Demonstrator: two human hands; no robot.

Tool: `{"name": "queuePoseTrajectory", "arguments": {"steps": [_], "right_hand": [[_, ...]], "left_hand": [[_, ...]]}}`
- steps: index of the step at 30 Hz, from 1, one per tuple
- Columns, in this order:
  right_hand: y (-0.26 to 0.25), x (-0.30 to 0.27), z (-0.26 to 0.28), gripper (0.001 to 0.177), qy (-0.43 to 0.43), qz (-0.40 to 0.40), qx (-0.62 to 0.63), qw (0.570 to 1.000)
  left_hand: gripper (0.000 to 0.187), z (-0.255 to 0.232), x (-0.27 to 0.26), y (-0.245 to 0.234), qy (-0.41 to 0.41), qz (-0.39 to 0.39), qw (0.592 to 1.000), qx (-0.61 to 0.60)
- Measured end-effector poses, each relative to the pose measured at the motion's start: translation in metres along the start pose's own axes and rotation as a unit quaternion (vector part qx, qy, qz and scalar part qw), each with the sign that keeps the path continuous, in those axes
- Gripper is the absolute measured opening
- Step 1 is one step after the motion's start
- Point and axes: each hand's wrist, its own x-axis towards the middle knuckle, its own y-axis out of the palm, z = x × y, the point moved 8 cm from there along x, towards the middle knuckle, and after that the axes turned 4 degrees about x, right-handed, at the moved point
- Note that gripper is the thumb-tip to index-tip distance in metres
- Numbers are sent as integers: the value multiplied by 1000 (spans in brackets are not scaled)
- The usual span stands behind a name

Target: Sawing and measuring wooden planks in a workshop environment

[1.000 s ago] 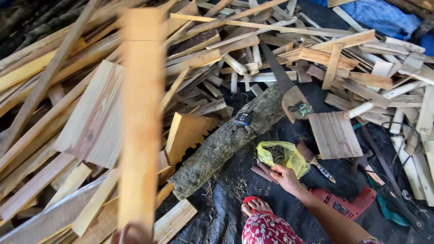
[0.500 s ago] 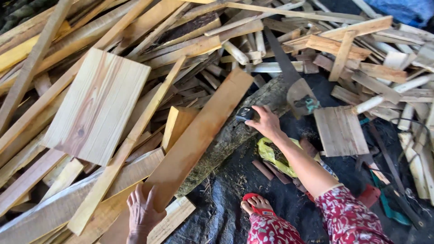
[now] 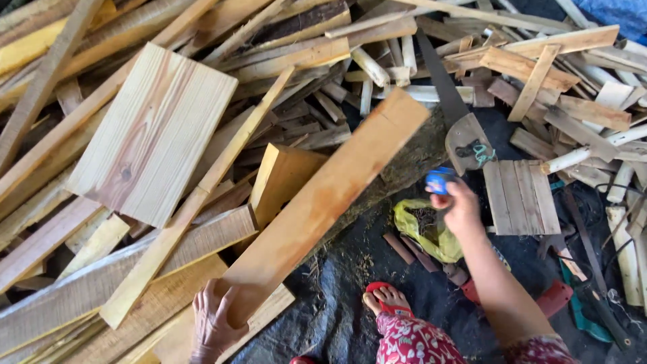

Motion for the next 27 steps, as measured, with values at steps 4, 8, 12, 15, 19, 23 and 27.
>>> {"name": "queuePoseTrajectory", "arguments": {"steps": [4,8,12,15,19,23,27], "right_hand": [[-13,-29,19,56,-6,41,72,997],[22,-39,34,62,-7,18,99,995],[89,-37,38,69,8,109,117,987],[99,-40,29,66,50,133,128,982],[124,-34,23,62,54,142,120,981],[153,-34,11,67,82,191,121,970],[173,-35,1,63,88,207,93,970]], "left_hand": [[102,33,-3,33,-59,98,993,42],[94,45,14,48,-6,39,996,81],[91,88,12,78,20,36,992,119],[112,118,-4,100,38,52,983,174],[123,121,-13,92,24,47,980,193],[132,119,-15,86,-2,53,977,206],[138,115,-11,82,-1,57,976,209]]}}
